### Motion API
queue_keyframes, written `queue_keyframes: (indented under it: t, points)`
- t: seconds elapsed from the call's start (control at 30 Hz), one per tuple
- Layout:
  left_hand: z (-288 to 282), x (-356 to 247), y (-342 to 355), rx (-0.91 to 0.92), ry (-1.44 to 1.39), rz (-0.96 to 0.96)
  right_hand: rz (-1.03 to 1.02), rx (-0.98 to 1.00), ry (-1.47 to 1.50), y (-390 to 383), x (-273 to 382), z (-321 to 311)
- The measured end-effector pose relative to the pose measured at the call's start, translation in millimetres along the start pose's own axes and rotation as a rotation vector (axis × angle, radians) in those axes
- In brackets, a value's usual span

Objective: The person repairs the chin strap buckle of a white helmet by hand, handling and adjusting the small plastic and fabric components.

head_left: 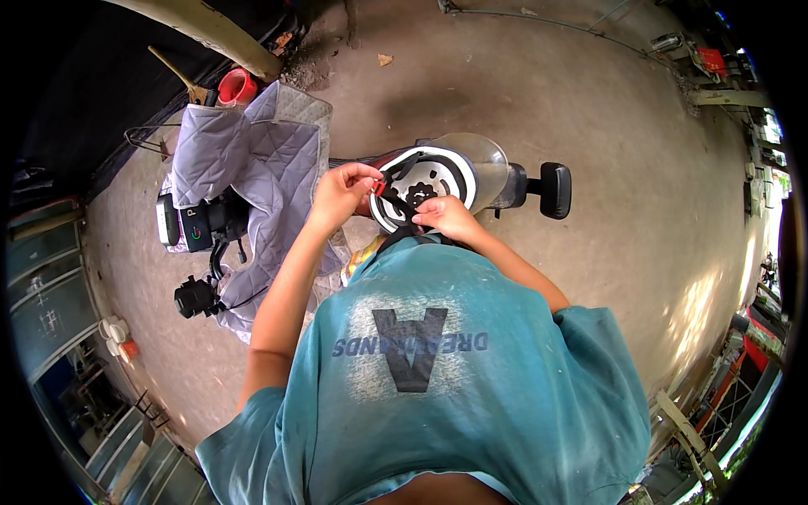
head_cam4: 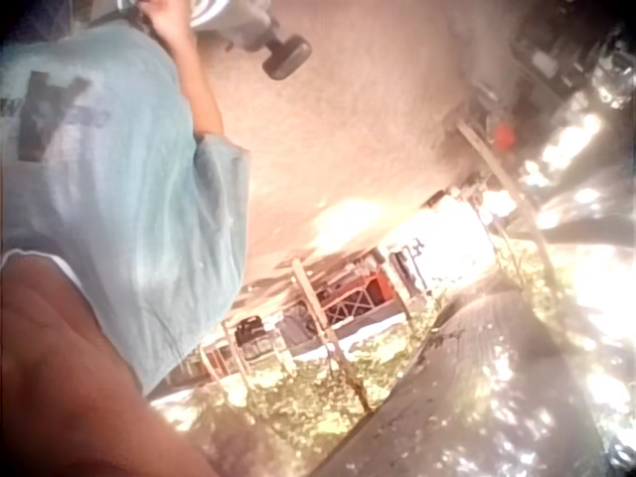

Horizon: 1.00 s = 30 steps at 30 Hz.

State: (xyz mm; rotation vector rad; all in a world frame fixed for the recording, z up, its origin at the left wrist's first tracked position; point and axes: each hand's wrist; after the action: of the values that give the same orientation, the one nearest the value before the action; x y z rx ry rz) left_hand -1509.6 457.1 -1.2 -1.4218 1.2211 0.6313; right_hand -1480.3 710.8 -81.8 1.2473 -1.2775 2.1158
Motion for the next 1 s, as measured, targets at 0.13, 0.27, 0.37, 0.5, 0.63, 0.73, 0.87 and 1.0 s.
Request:
queue_keyframes:
  t: [0.13, 0.27, 0.37, 0.5, 0.63, 0.73, 0.87, 1.0]
  points:
    - [-32.6, 0.0, 11.4, -0.114, 0.067, 0.087, 0.066, -0.074, 0.075, -6.8, -1.7, 1.6]
    - [-39.3, -8.6, 15.9, -0.087, 0.095, 0.070, 0.083, -0.049, 0.000, -3.3, -10.9, -2.8]
    - [-40.4, -6.3, 15.9, -0.113, 0.082, 0.090, 0.082, -0.055, -0.004, -5.3, -6.6, -1.1]
    - [-52.8, 4.2, 19.3, -0.155, 0.013, 0.102, 0.099, -0.069, -0.091, -7.2, -2.9, -1.3]
    - [-51.9, -7.9, 14.6, -0.135, 0.016, 0.110, 0.067, -0.047, -0.064, -4.6, -13.5, -3.7]
    - [-48.3, -12.5, 12.1, -0.109, 0.003, 0.125, -0.045, 0.020, -0.009, 0.0, -15.2, -5.0]
    - [-38.5, -19.9, 4.4, -0.023, 0.005, 0.128, -0.321, -0.016, -0.034, 3.4, 32.4, 7.6]
    - [-24.5, -30.8, -1.0, 0.024, -0.022, 0.127, -0.631, -0.093, -0.323, 6.2, 93.7, 24.7]
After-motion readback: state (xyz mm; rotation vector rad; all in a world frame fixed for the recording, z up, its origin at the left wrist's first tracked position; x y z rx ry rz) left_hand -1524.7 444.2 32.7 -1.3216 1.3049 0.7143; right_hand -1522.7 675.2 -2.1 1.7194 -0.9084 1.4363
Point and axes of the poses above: each hand's wrist, its own y-axis towards the middle knuckle, its own z-axis out of the palm, x = y × z, and after that the axes turned 7 degrees about y, right-handed
